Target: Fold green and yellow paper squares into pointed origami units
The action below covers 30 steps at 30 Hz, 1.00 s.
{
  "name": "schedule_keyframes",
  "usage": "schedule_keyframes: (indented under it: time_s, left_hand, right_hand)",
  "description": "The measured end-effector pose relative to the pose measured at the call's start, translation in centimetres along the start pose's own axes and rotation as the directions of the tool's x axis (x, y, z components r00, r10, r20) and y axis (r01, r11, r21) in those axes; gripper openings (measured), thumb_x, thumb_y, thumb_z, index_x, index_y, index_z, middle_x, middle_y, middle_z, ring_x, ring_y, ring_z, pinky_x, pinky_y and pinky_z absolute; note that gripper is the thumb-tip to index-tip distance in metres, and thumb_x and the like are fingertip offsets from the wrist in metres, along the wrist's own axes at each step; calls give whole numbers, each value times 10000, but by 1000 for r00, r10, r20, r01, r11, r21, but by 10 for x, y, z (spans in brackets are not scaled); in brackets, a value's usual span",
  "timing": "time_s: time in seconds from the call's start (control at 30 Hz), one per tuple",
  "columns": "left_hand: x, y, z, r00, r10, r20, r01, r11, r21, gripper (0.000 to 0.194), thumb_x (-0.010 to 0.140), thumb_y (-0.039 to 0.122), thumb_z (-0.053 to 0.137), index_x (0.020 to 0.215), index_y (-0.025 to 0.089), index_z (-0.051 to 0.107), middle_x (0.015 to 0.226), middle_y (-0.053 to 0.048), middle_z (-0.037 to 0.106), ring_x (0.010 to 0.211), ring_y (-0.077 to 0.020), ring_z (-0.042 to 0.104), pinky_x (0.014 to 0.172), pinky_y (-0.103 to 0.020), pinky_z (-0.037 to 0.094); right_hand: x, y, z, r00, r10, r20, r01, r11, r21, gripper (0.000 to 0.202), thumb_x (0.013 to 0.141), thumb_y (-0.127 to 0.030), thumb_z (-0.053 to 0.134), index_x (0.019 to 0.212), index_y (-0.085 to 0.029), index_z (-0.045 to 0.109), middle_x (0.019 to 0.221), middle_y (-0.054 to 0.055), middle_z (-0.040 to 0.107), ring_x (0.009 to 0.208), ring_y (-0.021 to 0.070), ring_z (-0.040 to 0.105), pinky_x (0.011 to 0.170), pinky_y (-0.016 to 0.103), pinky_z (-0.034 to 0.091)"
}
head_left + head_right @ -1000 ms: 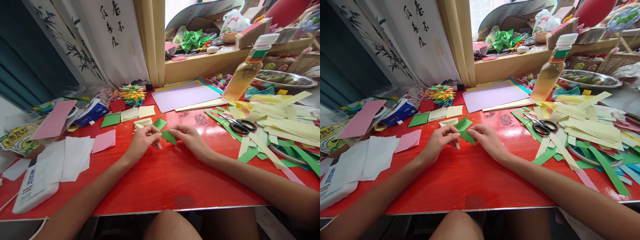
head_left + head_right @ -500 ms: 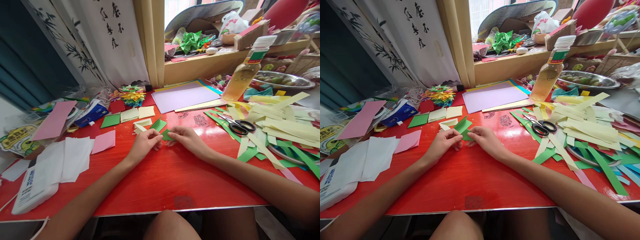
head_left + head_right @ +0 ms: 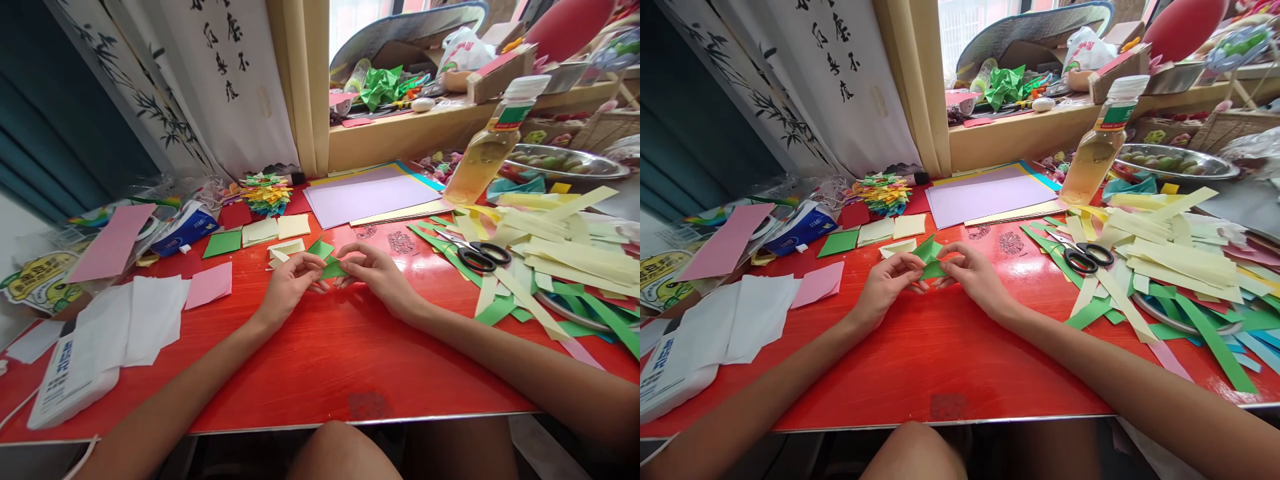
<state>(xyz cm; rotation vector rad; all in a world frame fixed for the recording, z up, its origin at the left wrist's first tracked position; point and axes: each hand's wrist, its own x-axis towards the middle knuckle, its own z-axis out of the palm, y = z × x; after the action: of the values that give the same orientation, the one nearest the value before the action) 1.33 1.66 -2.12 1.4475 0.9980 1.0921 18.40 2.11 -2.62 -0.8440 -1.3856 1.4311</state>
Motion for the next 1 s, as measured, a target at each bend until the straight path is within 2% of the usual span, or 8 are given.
schedule_keyframes:
  time_s: [0.17,0.4,0.57,0.8,1.0]
  left_hand:
    - [1,0,-1,1000,-29,-4,29,999,-33,135,745,236,570,840,149,611,705,11,583,597,-114,617,573,-230,524]
    - [0,-1,-2,999,-44,-24,43,998,-50,146,741,251,582,819,146,646,712,-5,616,614,-107,606,602,-226,522]
    - [-1,0,-1,1000,-19,4,19,1000,-6,141,752,247,567,821,142,631,735,-10,602,631,-117,607,589,-236,532]
    - [-1,0,1,1000,-16,26,16,1000,10,171,740,280,588,837,138,586,721,2,577,621,-107,589,589,-243,533]
    - [-2,-2,1,999,-31,19,31,999,9,209,722,317,607,797,144,518,728,19,541,584,-97,574,554,-253,534]
  right_hand:
    - [1,5,-2,1000,-3,-6,3,999,49,105,774,-223,556,867,-177,576,702,-10,619,600,112,632,672,279,503]
    - [4,10,-4,999,34,15,-36,991,132,196,735,-294,617,894,-181,642,872,29,653,702,120,636,775,309,496]
    - [3,8,-3,999,47,-5,-47,997,68,180,737,-309,619,840,-162,635,767,15,650,661,115,631,710,272,505]
    - [2,5,-2,999,48,-4,-48,998,36,149,737,-285,613,822,-163,629,760,7,638,668,113,628,717,276,497]
    - [1,5,0,997,3,76,5,995,-102,139,758,-280,568,826,-166,610,773,6,620,685,120,615,714,296,494]
